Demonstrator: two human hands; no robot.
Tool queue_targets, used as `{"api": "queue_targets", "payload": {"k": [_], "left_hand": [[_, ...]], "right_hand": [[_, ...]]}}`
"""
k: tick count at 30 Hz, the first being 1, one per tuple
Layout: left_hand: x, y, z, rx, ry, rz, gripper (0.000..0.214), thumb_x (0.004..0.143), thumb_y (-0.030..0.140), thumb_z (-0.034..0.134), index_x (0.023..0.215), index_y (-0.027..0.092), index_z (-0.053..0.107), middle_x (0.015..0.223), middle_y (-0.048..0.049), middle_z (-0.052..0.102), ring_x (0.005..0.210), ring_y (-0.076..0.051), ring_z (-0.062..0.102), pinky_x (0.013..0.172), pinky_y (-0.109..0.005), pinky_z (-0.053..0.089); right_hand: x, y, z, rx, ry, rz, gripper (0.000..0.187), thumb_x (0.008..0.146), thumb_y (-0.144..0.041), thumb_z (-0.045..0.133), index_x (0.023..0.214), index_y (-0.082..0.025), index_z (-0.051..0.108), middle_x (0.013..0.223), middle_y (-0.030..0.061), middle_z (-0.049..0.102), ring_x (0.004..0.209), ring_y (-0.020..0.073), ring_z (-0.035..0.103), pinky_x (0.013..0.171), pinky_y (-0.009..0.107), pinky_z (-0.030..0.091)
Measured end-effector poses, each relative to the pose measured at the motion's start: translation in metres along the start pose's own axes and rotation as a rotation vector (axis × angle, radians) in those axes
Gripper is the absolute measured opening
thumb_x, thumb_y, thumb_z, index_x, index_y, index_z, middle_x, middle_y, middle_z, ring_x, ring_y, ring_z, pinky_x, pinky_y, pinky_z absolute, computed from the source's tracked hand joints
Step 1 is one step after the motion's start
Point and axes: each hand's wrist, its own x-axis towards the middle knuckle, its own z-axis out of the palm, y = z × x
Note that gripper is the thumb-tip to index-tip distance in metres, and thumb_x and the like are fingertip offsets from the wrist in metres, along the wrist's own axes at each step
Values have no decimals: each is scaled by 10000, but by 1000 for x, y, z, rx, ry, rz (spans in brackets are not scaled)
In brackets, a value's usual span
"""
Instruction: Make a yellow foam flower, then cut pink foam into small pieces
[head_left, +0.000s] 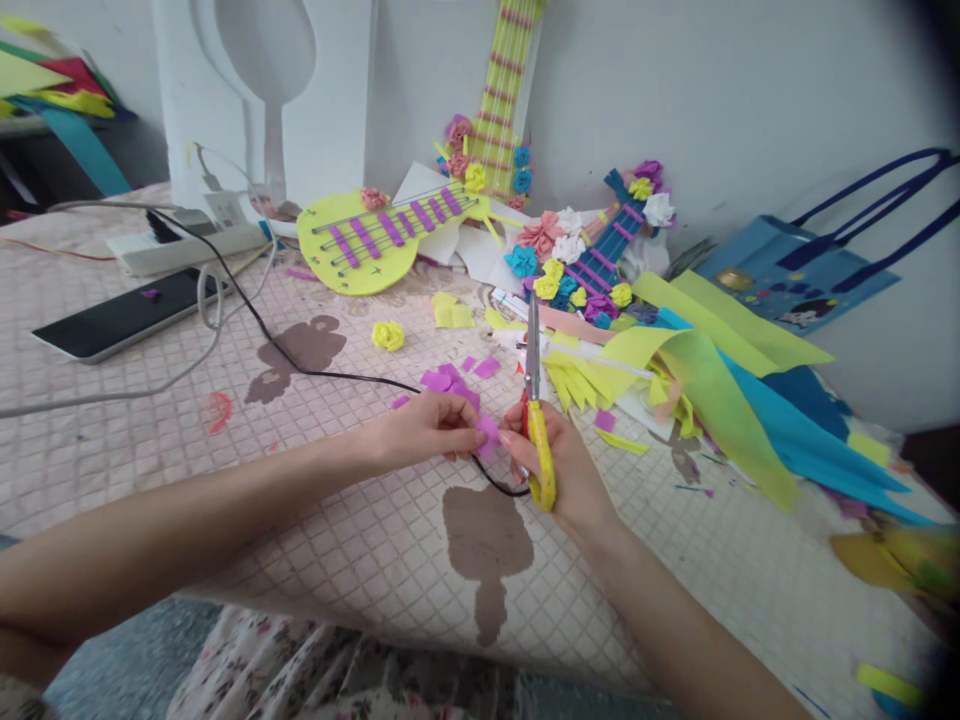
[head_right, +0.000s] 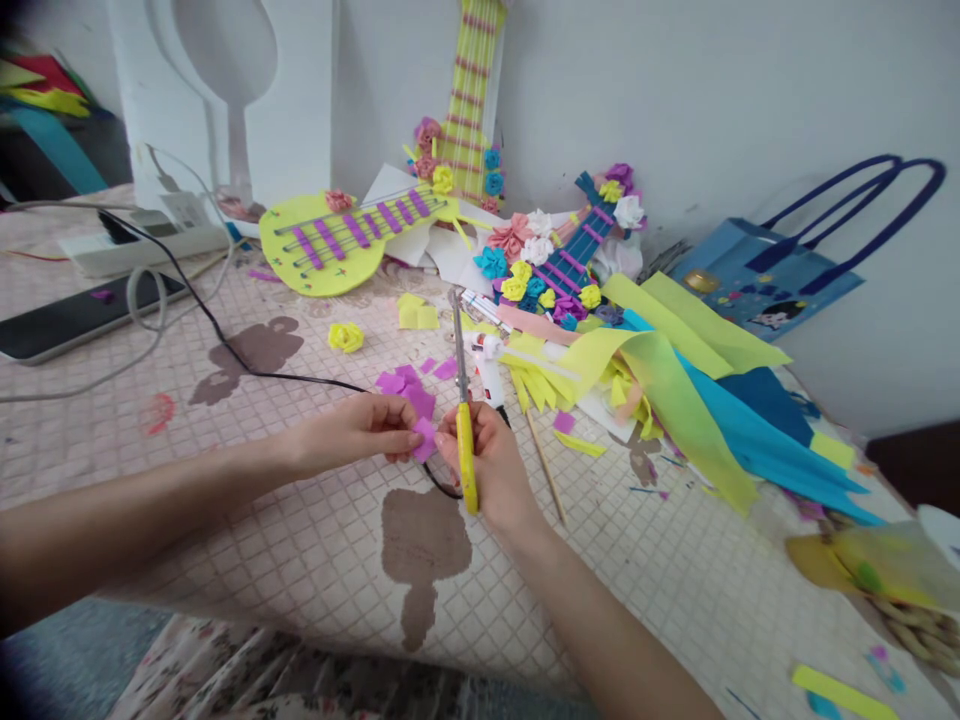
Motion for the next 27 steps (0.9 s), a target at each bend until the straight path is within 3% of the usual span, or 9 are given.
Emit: {"api": "queue_targets", "payload": {"k": [6, 15, 22, 27], "left_hand": [[-1, -1, 2, 134, -14, 60, 231, 760, 347, 650, 735, 124, 594, 635, 10, 574, 587, -86, 510, 544, -206, 383], [2, -1, 0, -18, 111, 50, 238, 775, 346, 632, 730, 126, 553, 642, 20, 540, 586, -80, 492, 573, -212, 391], [1, -13, 3, 155, 58, 144, 272, 787, 392, 619, 765, 124, 583, 660, 14, 540, 596, -89, 469, 545, -213, 349], [1, -8, 3, 78, 53, 124, 273, 756, 377, 653, 737, 115, 580, 656, 1, 571, 604, -97, 499, 570, -222, 380]], "right_hand": [[-1, 2, 1, -19, -9, 60, 306, 678, -345, 733, 829, -222, 497, 645, -78, 482, 420, 54, 385, 365, 199, 318], [-2, -3, 3, 35, 7, 15, 363, 652, -377, 759, 832, -222, 486, 711, -68, 511, 422, 46, 407, 383, 208, 379], [-2, -1, 4, -10, 1, 51, 346, 666, -361, 737, 834, -207, 477, 678, -77, 481, 417, 40, 418, 386, 191, 353], [-1, 1, 5, -30, -27, 60, 356, 682, -392, 718, 845, -214, 457, 641, -82, 460, 417, 53, 403, 384, 198, 350]]}}
